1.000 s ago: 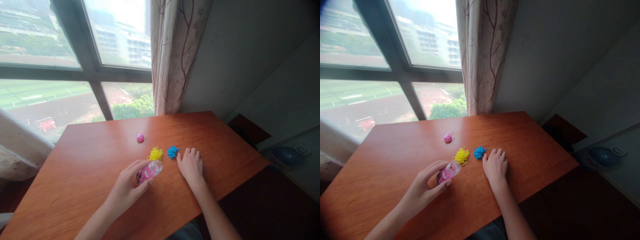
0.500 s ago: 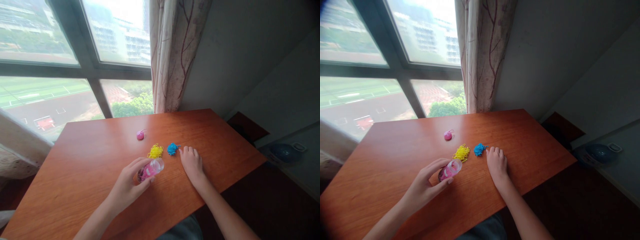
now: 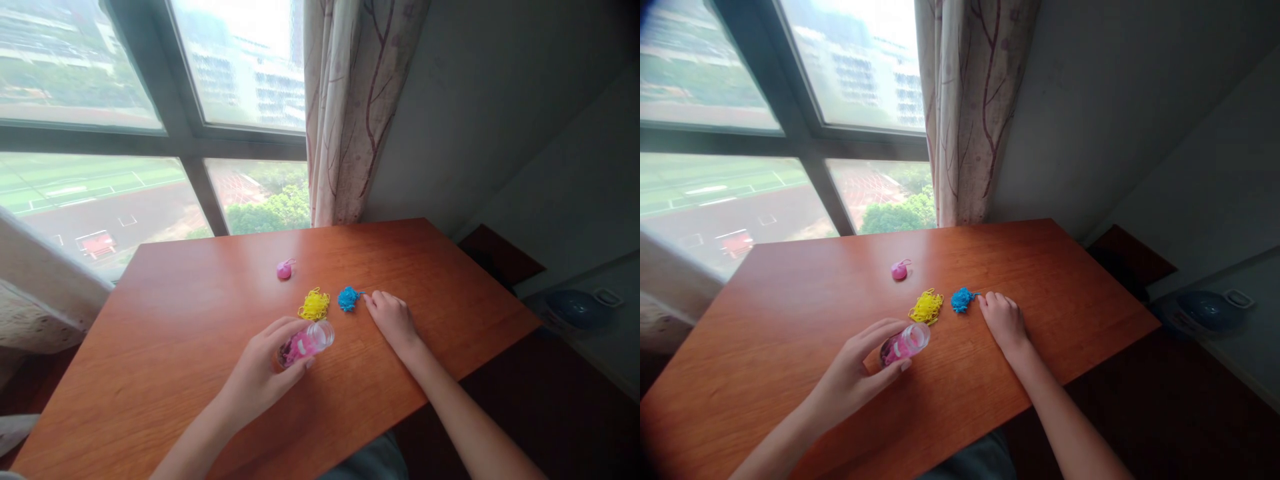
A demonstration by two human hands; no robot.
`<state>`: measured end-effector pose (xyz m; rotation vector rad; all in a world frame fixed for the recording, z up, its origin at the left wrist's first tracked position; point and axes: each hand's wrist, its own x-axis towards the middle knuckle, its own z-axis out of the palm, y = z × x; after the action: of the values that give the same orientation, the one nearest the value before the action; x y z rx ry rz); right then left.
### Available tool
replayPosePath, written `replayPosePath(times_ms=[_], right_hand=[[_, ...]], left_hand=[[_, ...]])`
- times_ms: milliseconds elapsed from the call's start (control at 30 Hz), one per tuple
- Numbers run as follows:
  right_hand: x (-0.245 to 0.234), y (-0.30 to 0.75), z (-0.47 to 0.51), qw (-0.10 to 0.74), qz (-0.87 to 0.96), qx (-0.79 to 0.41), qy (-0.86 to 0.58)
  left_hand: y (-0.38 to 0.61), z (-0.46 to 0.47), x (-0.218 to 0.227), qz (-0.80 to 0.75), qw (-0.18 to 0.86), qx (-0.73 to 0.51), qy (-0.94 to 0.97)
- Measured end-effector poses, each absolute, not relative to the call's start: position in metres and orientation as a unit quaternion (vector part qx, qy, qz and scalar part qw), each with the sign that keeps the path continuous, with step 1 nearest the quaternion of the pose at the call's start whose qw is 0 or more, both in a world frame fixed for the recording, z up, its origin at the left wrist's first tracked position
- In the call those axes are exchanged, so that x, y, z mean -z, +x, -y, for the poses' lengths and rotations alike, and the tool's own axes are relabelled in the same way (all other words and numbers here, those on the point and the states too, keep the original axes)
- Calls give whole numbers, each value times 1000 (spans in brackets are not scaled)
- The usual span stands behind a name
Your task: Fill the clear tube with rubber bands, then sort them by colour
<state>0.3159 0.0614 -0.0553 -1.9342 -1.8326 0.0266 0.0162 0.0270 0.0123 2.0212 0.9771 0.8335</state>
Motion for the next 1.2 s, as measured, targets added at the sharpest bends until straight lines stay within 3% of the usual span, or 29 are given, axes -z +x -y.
replayPosePath(times_ms=[267, 433, 500, 633, 700, 800, 900, 1033, 1200], right_hand=[[53, 341, -74, 447, 551, -165, -685], [42, 335, -68, 534, 467, -307, -634], [34, 326, -62, 574, 417, -393, -584], [21, 301, -52, 662, 205, -633, -343], [16, 287, -50, 671, 161, -666, -283], [11, 274, -48, 674, 197, -640, -312], [9, 275, -38, 616, 352, -541, -452], [8, 293, -11, 375, 610, -373, -590], [4, 305, 16, 129, 722, -310, -605]], left_hand=[[18, -27, -15, -375, 366, -320, 789], [19, -27, -13, -375, 367, -321, 788], [19, -27, -12, -373, 371, -318, 789], [21, -25, -10, -366, 377, -312, 792], [22, -25, -10, -363, 379, -311, 792], [22, -25, -11, -361, 378, -311, 794], [20, -25, -12, -367, 373, -312, 793], [18, -25, -15, -375, 365, -320, 790], [19, -25, -14, -370, 363, -324, 791]])
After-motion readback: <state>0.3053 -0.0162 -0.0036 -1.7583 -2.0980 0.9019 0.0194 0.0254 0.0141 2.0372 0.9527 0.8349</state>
